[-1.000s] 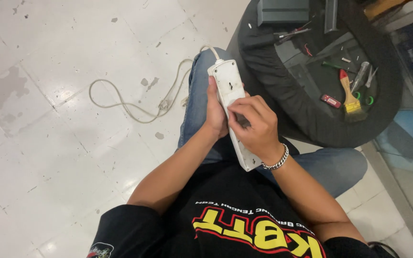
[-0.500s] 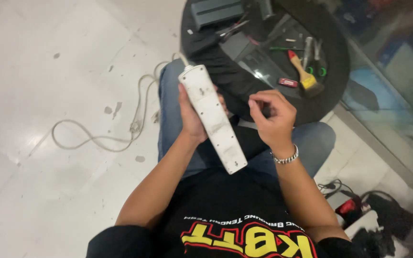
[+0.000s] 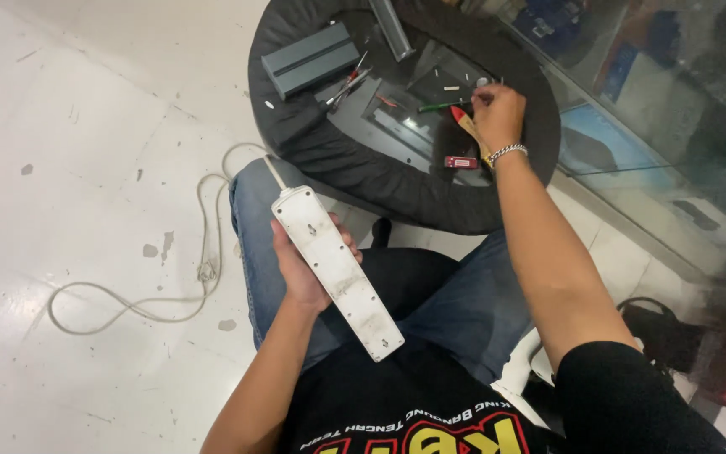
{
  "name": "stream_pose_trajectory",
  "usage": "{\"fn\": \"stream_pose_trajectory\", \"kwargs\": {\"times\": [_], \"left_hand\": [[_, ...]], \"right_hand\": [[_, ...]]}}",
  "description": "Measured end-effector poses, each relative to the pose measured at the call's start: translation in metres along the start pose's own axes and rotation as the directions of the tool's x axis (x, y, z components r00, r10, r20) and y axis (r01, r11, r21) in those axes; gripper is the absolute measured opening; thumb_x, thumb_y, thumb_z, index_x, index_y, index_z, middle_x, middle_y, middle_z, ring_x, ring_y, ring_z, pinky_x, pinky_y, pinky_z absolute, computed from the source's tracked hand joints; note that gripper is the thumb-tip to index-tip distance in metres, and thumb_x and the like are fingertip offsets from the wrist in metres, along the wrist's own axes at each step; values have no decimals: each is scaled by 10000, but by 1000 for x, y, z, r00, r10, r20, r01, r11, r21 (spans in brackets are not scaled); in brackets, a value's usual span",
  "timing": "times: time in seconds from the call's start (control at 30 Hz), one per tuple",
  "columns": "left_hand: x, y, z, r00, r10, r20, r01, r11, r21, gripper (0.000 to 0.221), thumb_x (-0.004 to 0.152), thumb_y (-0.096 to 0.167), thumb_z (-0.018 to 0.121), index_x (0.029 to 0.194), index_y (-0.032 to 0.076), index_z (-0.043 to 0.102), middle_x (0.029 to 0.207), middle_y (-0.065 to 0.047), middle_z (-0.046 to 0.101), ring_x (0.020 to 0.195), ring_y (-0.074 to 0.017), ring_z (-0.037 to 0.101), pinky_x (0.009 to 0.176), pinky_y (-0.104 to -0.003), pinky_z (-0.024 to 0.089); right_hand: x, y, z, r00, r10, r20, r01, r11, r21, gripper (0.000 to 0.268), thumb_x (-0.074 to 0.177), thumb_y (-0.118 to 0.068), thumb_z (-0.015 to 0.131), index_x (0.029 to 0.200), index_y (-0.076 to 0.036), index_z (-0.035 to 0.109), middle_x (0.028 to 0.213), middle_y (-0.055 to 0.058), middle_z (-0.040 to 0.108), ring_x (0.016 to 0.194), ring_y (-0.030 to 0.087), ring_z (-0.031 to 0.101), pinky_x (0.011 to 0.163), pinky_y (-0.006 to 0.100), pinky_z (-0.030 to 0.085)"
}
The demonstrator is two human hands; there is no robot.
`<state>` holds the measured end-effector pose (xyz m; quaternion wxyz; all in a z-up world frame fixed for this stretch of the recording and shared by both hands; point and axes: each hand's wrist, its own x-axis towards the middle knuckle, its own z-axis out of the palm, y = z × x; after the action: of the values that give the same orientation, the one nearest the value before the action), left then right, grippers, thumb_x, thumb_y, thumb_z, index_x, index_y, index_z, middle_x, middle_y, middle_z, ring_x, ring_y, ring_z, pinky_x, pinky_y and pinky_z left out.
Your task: Inspecting and repairing the internal wiring of a power strip
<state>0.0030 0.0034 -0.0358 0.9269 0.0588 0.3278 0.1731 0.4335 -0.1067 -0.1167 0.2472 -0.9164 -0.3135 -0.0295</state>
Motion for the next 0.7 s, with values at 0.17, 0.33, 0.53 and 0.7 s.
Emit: {"fn": "stream_pose_trajectory", "kwargs": {"times": [0.17, 0.33, 0.53, 0.7], "left_hand": [[6, 2, 0, 1000, 17, -23, -18, 1000, -7, 955, 790, 943, 335, 1063, 91, 669, 757, -177, 705, 683, -324, 740, 650, -500, 652], [13, -1, 4, 1000, 4, -7, -4, 1000, 5, 951, 791, 944, 333, 1065, 94, 660, 761, -176, 707, 693, -320, 743, 658, -497, 656], [4, 6, 9, 1000, 14, -21, -14, 1000, 4, 939, 797, 936, 346, 1057, 87, 650, 756, -169, 700, 679, -307, 736, 651, -495, 659], [-5, 16, 16, 988, -34, 148, 41, 998, -50, 840, 769, 866, 433, 1002, 88, 644, 797, -122, 682, 679, -250, 637, 659, -391, 512]], "right_hand": [[25, 16, 22, 984, 44, 175, -16, 987, -158, 95, 835, -212, 842, 924, -241, 829, 899, 53, 780, 901, 339, 744, 766, 419, 597], [31, 29, 36, 975, 162, 149, -112, 948, -297, 112, 783, -227, 861, 874, -283, 829, 842, 60, 776, 865, 351, 752, 736, 433, 610], [29, 20, 27, 993, 107, 59, -96, 981, -169, 95, 860, -94, 777, 910, -155, 829, 861, 147, 770, 915, 408, 723, 770, 496, 583], [38, 8, 14, 933, -352, 69, 357, 930, -86, 256, 898, 11, 729, 1148, 36, 776, 1057, 239, 693, 900, 400, 710, 899, 433, 549]]}}
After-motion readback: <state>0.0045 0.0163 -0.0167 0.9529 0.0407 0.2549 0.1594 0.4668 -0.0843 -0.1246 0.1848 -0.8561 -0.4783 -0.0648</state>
